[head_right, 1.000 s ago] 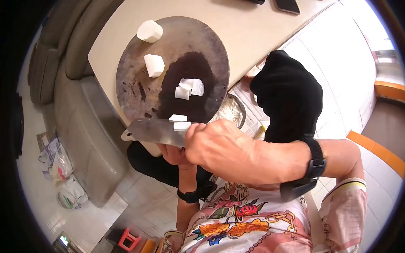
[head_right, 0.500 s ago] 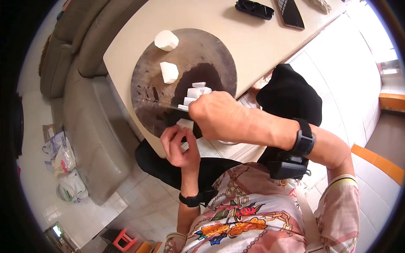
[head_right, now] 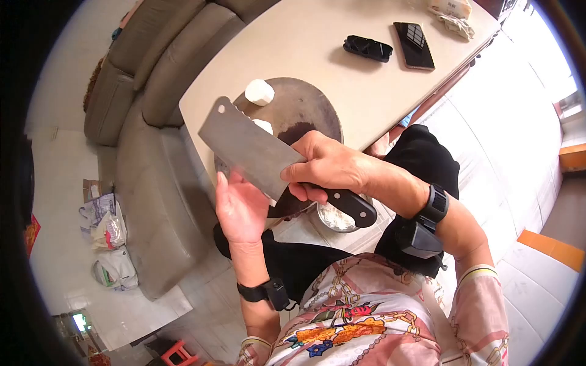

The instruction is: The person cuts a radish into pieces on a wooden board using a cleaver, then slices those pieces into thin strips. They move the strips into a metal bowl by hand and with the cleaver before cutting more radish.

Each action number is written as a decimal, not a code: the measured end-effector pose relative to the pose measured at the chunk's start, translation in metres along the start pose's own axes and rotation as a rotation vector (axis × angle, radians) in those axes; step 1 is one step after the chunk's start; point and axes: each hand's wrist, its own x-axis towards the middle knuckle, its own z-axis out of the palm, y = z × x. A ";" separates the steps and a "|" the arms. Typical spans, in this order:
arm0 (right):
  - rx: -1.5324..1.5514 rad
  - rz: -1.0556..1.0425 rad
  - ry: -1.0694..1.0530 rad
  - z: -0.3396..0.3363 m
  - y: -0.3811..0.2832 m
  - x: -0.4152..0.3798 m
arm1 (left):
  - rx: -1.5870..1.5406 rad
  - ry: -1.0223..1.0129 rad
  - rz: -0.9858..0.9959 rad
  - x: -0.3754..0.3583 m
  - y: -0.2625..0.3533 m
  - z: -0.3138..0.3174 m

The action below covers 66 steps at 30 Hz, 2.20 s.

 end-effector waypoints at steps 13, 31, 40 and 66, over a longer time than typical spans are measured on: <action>0.150 -0.027 0.423 -0.021 0.011 0.006 | 0.781 0.398 0.125 0.020 -0.016 -0.006; -0.435 -0.304 0.482 -0.009 0.021 -0.023 | 1.873 0.293 0.607 -0.030 -0.027 -0.032; -0.996 -0.298 0.293 0.037 0.045 -0.061 | 1.823 0.211 0.778 -0.032 -0.061 -0.056; -1.308 -0.188 -0.040 0.044 0.020 -0.049 | 1.952 0.228 0.907 -0.045 -0.070 -0.081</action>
